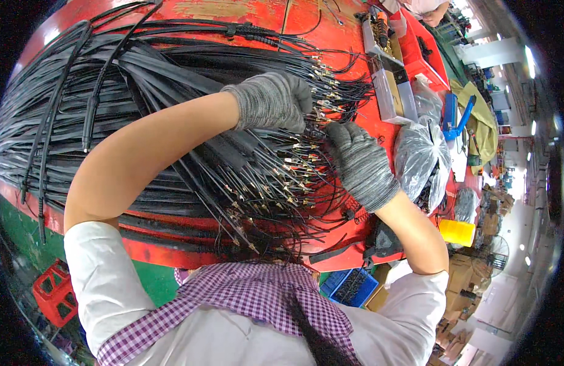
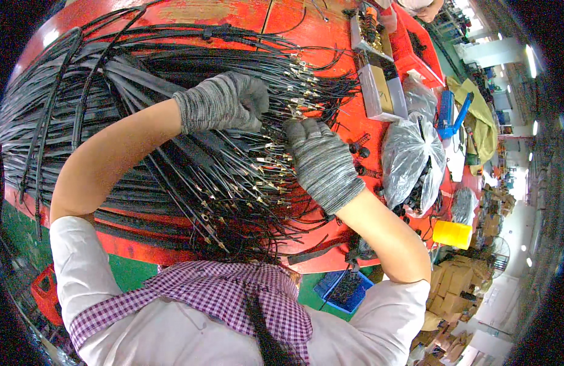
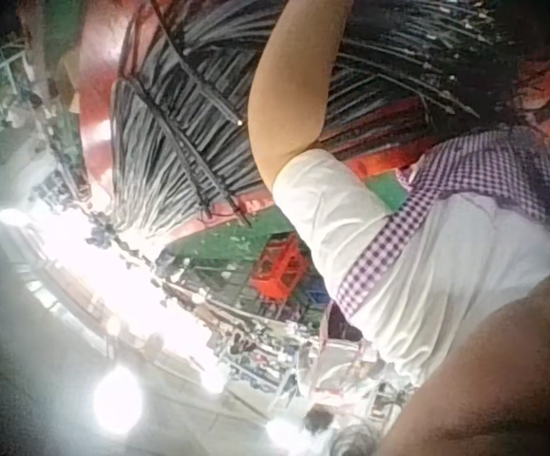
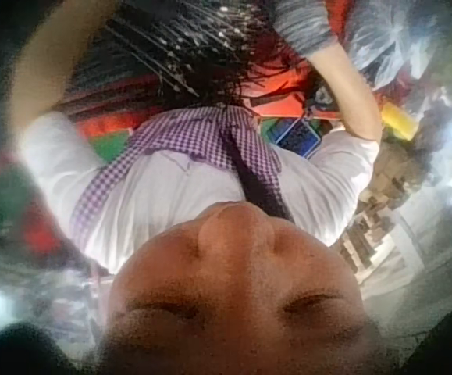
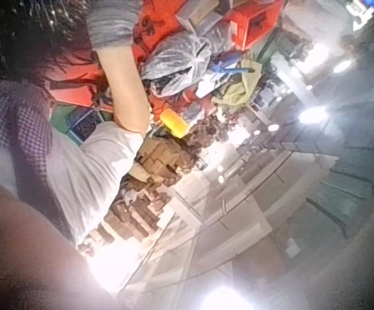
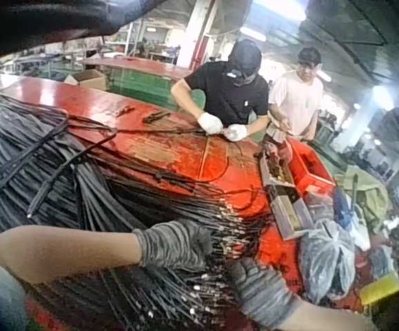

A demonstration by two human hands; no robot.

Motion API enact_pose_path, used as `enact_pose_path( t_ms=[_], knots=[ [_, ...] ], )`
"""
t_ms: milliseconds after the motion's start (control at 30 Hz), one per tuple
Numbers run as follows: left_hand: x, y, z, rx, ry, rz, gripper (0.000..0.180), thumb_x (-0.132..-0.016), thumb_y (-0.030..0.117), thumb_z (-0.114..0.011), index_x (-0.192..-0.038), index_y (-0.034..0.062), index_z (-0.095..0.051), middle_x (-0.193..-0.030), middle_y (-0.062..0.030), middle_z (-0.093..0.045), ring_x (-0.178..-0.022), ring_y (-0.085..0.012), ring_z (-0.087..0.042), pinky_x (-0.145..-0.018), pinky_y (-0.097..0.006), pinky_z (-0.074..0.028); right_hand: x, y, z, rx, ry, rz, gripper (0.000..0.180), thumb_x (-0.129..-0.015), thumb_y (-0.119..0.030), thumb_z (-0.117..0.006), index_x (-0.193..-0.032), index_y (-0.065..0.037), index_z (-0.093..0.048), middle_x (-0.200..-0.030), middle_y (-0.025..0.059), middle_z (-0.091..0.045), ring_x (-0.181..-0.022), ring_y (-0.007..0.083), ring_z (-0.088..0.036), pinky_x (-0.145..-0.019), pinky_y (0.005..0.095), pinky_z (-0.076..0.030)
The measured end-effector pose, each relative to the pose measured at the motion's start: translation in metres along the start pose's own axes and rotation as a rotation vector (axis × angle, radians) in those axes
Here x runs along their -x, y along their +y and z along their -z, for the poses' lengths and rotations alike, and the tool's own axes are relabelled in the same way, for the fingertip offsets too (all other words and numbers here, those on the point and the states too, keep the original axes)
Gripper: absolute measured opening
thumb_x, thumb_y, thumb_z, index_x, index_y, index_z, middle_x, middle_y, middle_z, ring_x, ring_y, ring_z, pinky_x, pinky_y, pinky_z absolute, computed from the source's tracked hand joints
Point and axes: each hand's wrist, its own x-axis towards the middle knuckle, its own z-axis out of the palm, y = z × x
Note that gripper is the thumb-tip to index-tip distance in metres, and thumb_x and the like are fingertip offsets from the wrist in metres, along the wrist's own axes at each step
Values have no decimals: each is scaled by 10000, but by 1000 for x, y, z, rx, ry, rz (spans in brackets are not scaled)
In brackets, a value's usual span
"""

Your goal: The person is assembling electrical cables at a red workbench. They repeatedly pick up black cables and small black plastic components, then insert the cable ends into the components. The person organizes the finished cables into a growing pile on the table.

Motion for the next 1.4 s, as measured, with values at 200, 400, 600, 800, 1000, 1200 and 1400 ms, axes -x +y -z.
enact_pose_path(
  t_ms=[200,400,600,800,1000,1200,1400],
  knots=[
    [1,-8,-3,12,63,-102,338,-624,77,-703,-914,16,-539,-805,-69,-615,-743,-150,-573,-660,-280,-478,-13,-5,12,-139,-123,-10,292,-787,-136,-499,-1047,-4,-496,-817,155,-574,-756,307,-567,-679,388,-467],
    [9,-23,-6,73,66,-210,347,-650,33,-662,-967,30,-521,-860,-69,-567,-821,-170,-550,-728,-297,-465,-40,13,28,-1183,-782,-376,291,-830,-196,-541,-997,40,-506,-746,91,-583,-669,193,-607,-518,298,-527],
    [20,-39,3,-135,52,-419,297,-724,109,-626,-1001,44,-538,-873,-92,-568,-843,-213,-565,-774,-320,-455,-49,33,12,-717,-477,438,243,-822,-121,-486,-1027,6,-518,-799,94,-579,-659,200,-586,-518,298,-496],
    [30,-68,-12,-641,405,-651,357,-719,307,-634,-1026,134,-581,-853,-62,-548,-766,-216,-546,-675,-360,-432,-40,0,16,-488,-302,36,270,-822,-208,-518,-937,35,-528,-781,247,-553,-744,404,-542,-667,433,-438],
    [26,-69,-20,-675,615,-791,370,-699,284,-642,-1035,140,-589,-845,-31,-529,-765,-213,-538,-659,-351,-430,-44,8,29,-809,-583,-143,408,-872,-217,-488,-1180,27,-375,-843,121,-563,-702,206,-580,-599,299,-497],
    [27,-70,-21,-604,731,-936,279,-685,275,-653,-935,157,-613,-892,-18,-554,-764,-212,-546,-648,-337,-425,-44,14,32,-1310,-773,-460,481,-896,-225,-478,-1275,25,-320,-858,74,-565,-697,134,-591,-564,251,-516],
    [28,-68,-20,-507,706,-923,187,-680,217,-648,-858,173,-611,-888,9,-580,-767,-193,-554,-653,-338,-422,-47,14,36,-1302,-776,-439,459,-887,-236,-496,-1236,33,-368,-847,73,-575,-685,136,-595,-551,249,-510]
  ],
)
